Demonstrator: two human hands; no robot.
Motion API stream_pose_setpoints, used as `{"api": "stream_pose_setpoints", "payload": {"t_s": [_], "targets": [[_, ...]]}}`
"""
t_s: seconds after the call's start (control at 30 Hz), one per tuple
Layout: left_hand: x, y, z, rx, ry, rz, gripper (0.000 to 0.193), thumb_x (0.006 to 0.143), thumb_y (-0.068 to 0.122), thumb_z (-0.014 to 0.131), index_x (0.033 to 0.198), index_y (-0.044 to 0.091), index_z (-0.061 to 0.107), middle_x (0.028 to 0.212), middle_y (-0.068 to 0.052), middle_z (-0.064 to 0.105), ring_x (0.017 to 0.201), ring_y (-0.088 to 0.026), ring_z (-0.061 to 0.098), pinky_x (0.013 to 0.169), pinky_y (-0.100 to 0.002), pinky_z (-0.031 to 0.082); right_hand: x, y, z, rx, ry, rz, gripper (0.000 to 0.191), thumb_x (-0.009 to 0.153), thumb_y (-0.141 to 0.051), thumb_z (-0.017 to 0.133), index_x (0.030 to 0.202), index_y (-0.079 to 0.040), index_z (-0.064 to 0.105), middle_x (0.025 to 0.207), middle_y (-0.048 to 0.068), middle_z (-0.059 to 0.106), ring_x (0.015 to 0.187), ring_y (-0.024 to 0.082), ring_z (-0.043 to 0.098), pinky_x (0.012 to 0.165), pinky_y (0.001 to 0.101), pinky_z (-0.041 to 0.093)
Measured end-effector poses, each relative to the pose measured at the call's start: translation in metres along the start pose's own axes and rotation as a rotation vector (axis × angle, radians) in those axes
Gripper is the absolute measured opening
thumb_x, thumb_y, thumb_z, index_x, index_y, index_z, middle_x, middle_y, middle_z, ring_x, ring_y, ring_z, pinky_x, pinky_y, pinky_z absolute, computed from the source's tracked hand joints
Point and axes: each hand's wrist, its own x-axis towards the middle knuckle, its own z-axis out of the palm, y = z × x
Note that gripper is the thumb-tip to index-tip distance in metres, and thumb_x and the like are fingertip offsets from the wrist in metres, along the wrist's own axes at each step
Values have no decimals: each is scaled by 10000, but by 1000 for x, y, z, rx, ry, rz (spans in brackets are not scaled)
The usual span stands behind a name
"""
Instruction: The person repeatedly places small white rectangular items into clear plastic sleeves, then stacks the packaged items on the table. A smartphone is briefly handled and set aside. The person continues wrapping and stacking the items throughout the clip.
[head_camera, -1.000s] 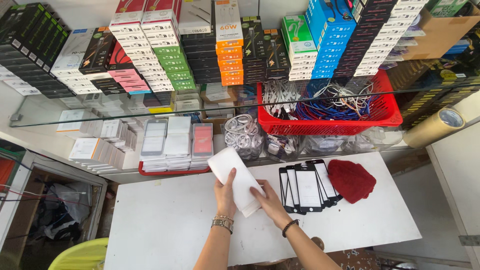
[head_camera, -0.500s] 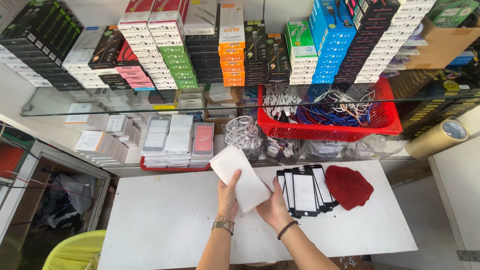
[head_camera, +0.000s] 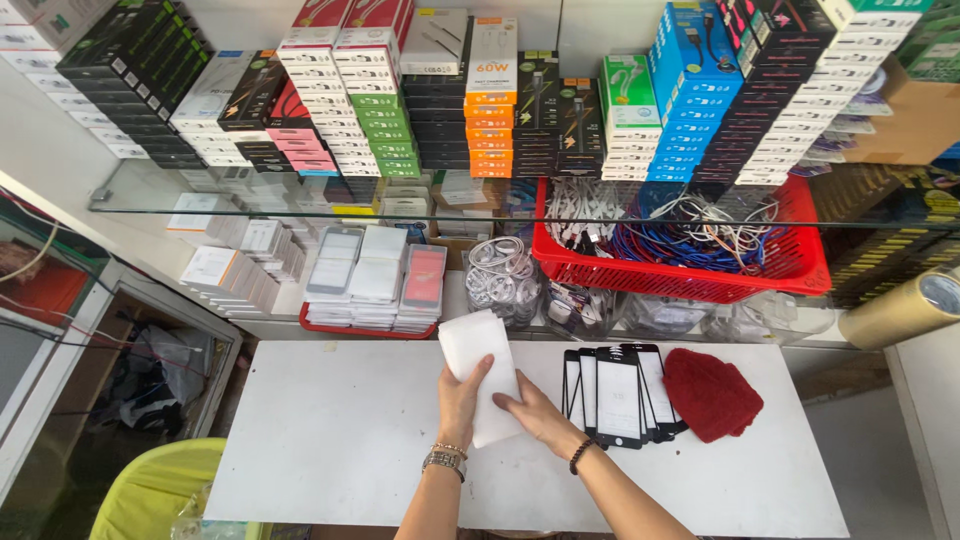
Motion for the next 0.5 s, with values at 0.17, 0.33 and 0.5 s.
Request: {"api": "stream_pose_setpoints", "payload": {"t_s": [0.17, 0.33, 0.5], "targets": [[21, -12, -37, 327, 91, -59, 457, 865, 182, 754, 1243, -22, 597, 1089, -157, 737, 992, -255, 714, 844, -366, 578, 32, 26, 42, 49, 160, 180, 747, 915, -307, 695, 1506, -16, 342, 1405, 150, 602, 1220, 219, 654, 1050, 345, 514], [47, -21, -79, 694, 237, 22, 502, 822, 179, 775, 1270, 32, 604, 1138, -154, 721, 1065, -334, 694, 932, -426, 543, 45, 45, 81, -311, 136, 53, 720, 912, -347, 688, 1495, -67, 372, 1417, 179, 544, 1294, 300, 546, 1077, 382, 444], [49, -28, -93, 1119, 347, -11, 735, 722, 230, 853, 1373, 142, 523, 1336, -153, 556, 1257, -382, 512, 1060, -470, 425, 55, 52, 85, -529, 193, -55, 645, 896, -322, 677, 1448, -110, 419, 1392, 163, 519, 1282, 355, 510, 1079, 428, 435]]}}
